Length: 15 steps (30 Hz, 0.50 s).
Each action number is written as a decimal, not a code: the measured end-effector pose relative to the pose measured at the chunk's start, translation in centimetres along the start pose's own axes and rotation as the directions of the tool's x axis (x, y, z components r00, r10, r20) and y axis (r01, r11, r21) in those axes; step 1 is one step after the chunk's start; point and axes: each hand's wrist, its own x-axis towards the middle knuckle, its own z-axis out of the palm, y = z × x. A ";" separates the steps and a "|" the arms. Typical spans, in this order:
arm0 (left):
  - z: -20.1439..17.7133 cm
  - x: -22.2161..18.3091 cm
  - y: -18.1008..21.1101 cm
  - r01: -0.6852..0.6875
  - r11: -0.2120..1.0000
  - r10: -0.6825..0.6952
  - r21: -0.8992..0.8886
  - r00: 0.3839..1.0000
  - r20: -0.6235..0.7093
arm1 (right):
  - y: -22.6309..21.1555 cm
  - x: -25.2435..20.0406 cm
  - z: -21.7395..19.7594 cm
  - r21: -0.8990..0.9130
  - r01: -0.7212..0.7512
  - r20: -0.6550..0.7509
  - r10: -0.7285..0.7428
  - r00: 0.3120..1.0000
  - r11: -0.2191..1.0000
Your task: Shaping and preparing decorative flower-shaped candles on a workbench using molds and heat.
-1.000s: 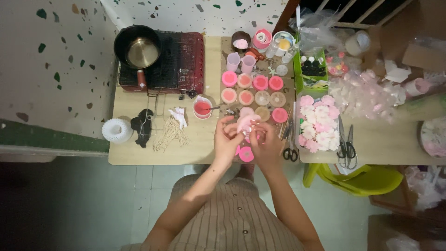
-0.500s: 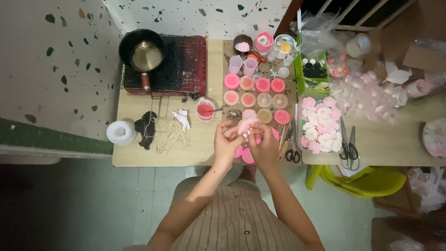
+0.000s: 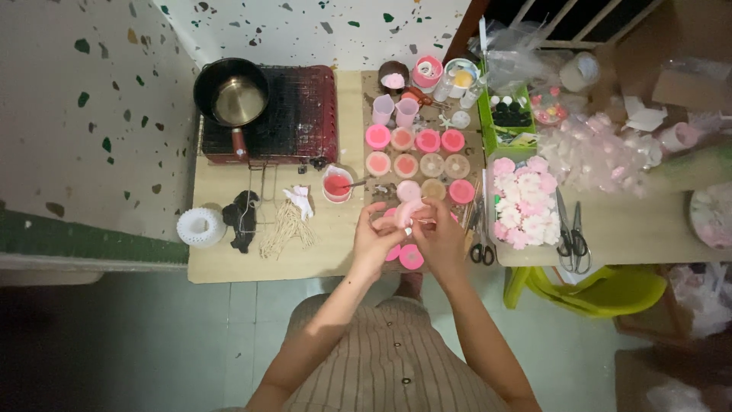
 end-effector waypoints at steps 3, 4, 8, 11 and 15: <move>0.2 0.0 0.4 0.025 0.999 -0.026 0.037 0.999 0.030 | 0.0 0.1 -0.2 0.029 0.003 0.002 -0.003 1.000 1.000; 0.0 0.0 0.3 0.026 0.997 -0.028 0.074 0.999 0.034 | 0.0 0.1 -0.2 0.028 -0.024 0.024 0.023 0.999 0.999; -1.0 -0.1 -0.7 -0.064 0.980 0.037 0.187 0.989 0.146 | -0.1 -0.3 -0.5 0.059 -0.130 0.111 0.123 0.986 0.990; -1.3 -0.1 -1.1 0.039 0.956 -0.072 0.290 0.992 0.104 | 0.0 -0.8 -0.2 0.026 -0.155 0.129 0.151 0.980 0.988; -3.4 0.5 -3.8 -0.064 0.912 -0.001 0.406 0.988 0.156 | 1.5 -1.4 1.1 -0.046 -0.145 0.128 0.150 0.980 0.988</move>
